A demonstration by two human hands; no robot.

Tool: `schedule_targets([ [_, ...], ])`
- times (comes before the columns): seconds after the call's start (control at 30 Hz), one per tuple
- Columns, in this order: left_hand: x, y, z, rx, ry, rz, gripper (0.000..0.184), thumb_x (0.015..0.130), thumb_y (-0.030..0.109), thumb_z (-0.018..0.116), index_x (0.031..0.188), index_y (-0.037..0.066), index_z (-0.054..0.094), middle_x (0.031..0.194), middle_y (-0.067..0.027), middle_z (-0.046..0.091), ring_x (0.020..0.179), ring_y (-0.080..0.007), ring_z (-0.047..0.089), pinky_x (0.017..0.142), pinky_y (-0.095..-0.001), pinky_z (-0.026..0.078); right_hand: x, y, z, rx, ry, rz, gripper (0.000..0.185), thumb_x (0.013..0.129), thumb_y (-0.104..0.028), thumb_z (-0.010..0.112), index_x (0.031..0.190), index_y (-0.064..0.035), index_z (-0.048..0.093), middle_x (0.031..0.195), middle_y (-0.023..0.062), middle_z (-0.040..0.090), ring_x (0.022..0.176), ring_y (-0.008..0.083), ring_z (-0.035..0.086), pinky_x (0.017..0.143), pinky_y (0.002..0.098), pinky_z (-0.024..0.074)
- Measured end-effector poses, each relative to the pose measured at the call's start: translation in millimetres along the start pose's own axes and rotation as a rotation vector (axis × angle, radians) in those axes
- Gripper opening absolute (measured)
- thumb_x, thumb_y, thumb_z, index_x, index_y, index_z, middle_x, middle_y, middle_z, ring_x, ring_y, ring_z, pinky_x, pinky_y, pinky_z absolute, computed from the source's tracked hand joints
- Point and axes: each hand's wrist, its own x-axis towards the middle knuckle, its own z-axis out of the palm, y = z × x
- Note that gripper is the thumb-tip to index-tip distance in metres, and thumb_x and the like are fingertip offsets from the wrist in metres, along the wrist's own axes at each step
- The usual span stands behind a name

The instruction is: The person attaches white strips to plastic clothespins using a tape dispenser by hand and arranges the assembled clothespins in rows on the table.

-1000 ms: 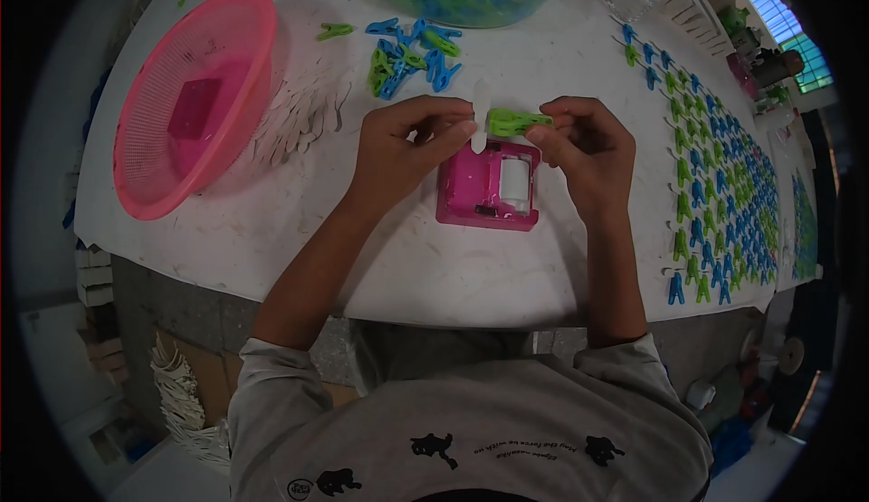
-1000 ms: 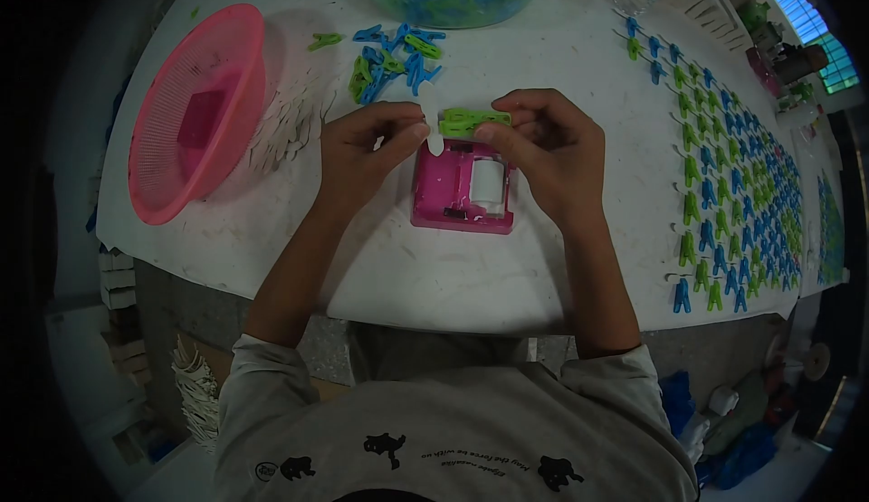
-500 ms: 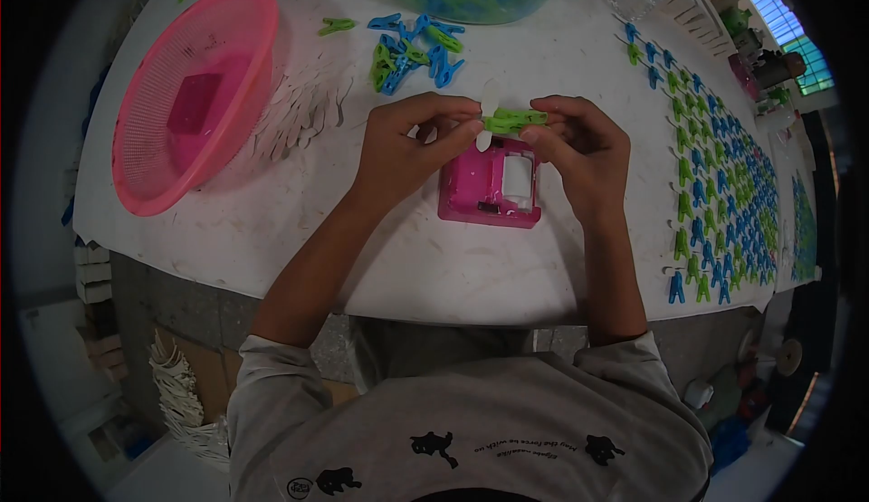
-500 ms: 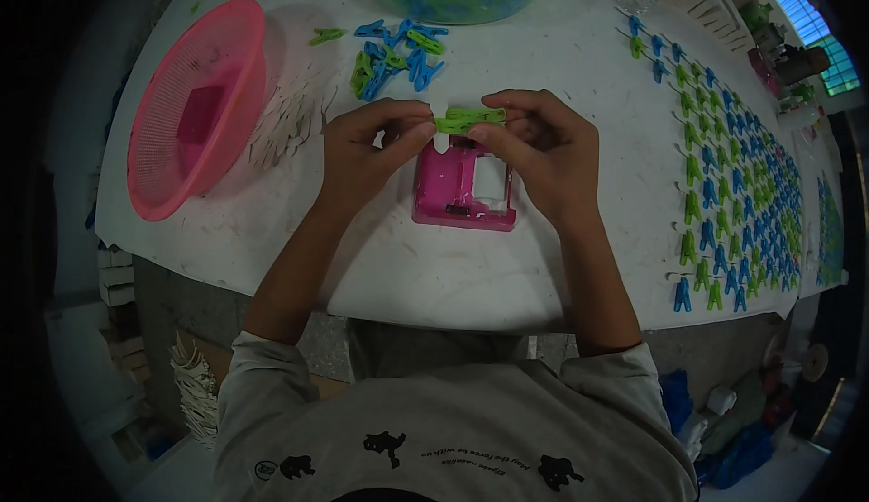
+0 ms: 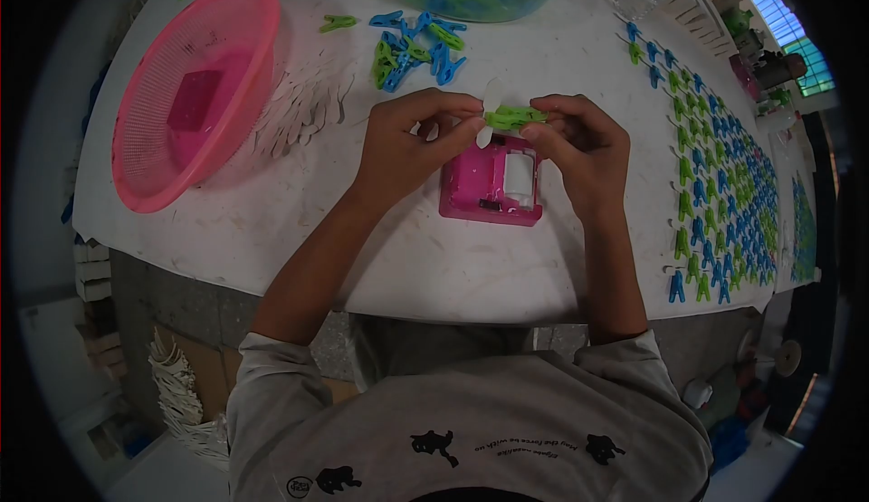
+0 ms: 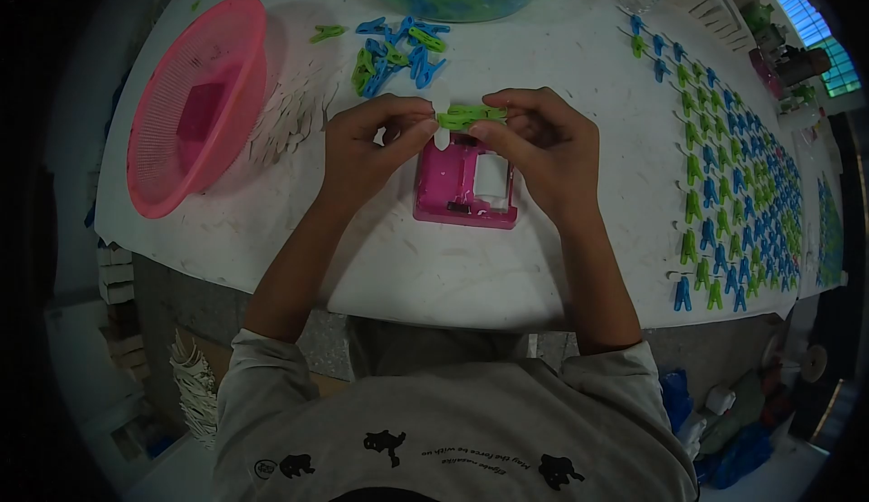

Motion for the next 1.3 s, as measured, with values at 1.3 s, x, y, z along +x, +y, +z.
schedule_targets([
  [1.3,-0.9,-1.8,-0.9,-0.052,-0.047,0.033,0.014,0.080,0.004,0.072,0.094,0.003,0.069,0.076,0.0014,0.065,0.061,-0.0026,0.048,0.055,-0.0186,0.038,-0.3,6.6,1.8,-0.235,-0.137,-0.097,0.029,0.081,-0.011,0.075,0.107,-0.0018,0.067,0.083,0.0028,0.064,0.069,0.0089,0.056,0.062,0.0234,0.0460],
])
